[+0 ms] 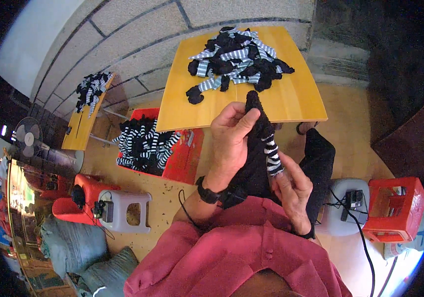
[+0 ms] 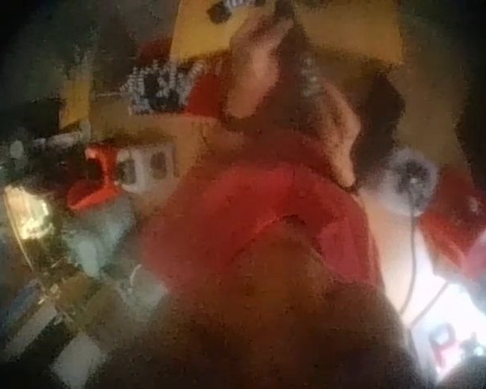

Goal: Inspecting striped socks, turning them right-side out using a rod tool, and stacking them for packaging.

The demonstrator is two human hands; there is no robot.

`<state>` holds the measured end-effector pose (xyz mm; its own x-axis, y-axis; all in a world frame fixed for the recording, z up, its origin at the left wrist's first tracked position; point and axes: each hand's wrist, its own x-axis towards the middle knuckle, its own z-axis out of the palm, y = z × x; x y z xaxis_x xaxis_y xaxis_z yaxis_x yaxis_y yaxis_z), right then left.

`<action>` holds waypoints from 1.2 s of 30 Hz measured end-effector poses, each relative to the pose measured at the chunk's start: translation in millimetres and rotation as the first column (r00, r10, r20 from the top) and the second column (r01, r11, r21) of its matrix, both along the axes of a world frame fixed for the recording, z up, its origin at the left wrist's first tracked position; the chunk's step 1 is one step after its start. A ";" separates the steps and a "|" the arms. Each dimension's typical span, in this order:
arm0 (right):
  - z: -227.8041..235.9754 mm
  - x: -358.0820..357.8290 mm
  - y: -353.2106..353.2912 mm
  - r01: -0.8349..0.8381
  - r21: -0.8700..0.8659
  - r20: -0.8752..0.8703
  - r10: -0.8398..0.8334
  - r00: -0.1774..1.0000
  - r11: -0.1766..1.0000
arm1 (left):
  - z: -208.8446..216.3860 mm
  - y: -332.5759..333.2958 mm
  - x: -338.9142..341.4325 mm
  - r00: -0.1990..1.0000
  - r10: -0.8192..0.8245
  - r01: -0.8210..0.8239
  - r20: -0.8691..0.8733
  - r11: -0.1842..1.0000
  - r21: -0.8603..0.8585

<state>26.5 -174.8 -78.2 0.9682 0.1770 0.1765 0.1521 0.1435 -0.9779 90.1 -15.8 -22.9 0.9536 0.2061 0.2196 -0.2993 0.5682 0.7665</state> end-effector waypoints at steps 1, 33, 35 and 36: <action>-1.5 2.6 -1.7 0.059 -0.105 0.127 -0.046 0.991 0.993 | 3.8 0.5 2.0 1.000 0.011 -0.011 0.001 0.999 0.045; 15.1 3.2 0.1 -0.132 0.531 -0.379 0.374 0.847 0.837 | 2.2 -5.1 0.9 0.954 -0.278 0.266 -0.109 0.958 -0.110; 12.0 6.4 -3.5 -0.121 0.476 -0.368 0.323 0.872 0.871 | 0.9 -2.9 3.2 0.944 -0.297 0.289 -0.145 0.954 -0.077; 10.8 7.6 -4.1 -0.121 0.475 -0.369 0.323 0.872 0.871 | -2.6 -2.0 3.8 0.944 -0.297 0.289 -0.146 0.954 -0.078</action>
<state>34.2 -178.8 -67.3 0.9063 0.4014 -0.1320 -0.3492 0.5355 -0.7689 93.9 -17.8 -25.5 0.9949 -0.0799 0.0615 0.0059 0.6551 0.7555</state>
